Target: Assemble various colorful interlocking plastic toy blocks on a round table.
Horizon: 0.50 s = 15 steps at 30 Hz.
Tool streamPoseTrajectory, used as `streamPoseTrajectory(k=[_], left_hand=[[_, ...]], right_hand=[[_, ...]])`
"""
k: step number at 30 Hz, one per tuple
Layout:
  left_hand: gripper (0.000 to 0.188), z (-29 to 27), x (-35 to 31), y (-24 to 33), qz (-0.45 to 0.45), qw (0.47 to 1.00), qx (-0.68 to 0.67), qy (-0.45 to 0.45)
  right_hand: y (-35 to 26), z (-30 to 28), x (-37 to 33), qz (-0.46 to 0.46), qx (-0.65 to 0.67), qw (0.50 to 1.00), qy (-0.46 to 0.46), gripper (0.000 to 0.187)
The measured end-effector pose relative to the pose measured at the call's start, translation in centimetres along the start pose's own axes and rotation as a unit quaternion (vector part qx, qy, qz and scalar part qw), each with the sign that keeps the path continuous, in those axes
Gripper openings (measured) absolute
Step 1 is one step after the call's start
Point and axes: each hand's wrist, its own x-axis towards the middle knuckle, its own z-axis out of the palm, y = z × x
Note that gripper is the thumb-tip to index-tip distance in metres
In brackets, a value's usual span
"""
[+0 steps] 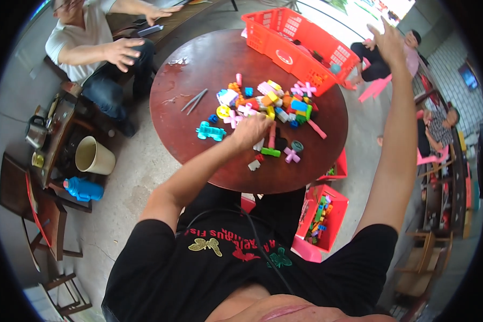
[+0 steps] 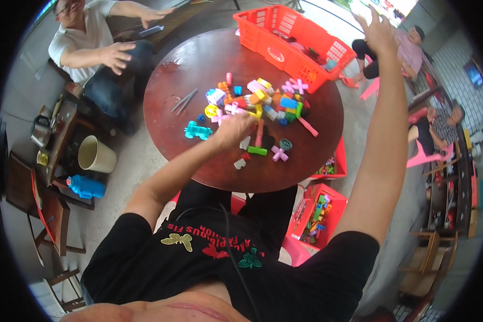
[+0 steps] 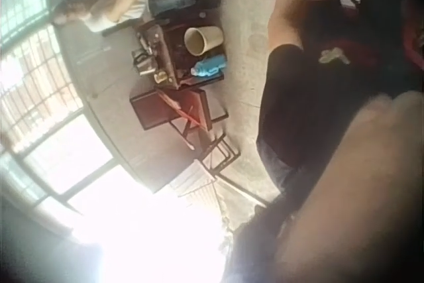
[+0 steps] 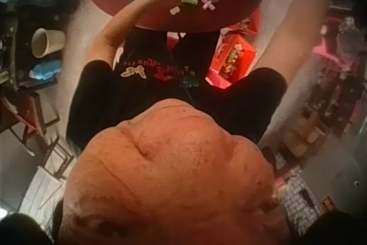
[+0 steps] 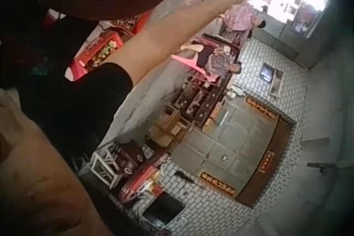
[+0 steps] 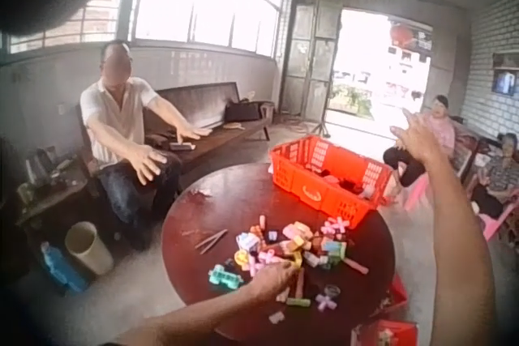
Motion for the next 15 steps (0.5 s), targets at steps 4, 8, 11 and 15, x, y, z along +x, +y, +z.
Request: streamPoseTrajectory(k=[4, 8, 11, 15], left_hand=[[0.021, -3.9, 6.9, -1.8, 0.006, 0.996, 0.093, 0.016], [0.02, -5.6, 11.1, 1.6, 0.053, 0.996, 0.066, 0.016], [0.037, -5.0, 12.7, 2.2, 0.01, 0.988, 0.077, -0.136], [0.103, -5.6, 15.0, 1.4, 0.018, 0.978, 0.098, -0.186]], right_hand=[[-4.2, -4.1, 0.7, 0.13, 0.16, 0.972, -0.114, 0.065], [-1.7, -3.0, -5.4, 0.102, 0.089, 0.988, -0.081, 0.082], [-1.3, -3.3, -6.8, 0.171, 0.158, 0.967, -0.103, 0.084], [0.7, -3.0, -6.0, 0.163, 0.135, 0.971, -0.11, 0.088]])
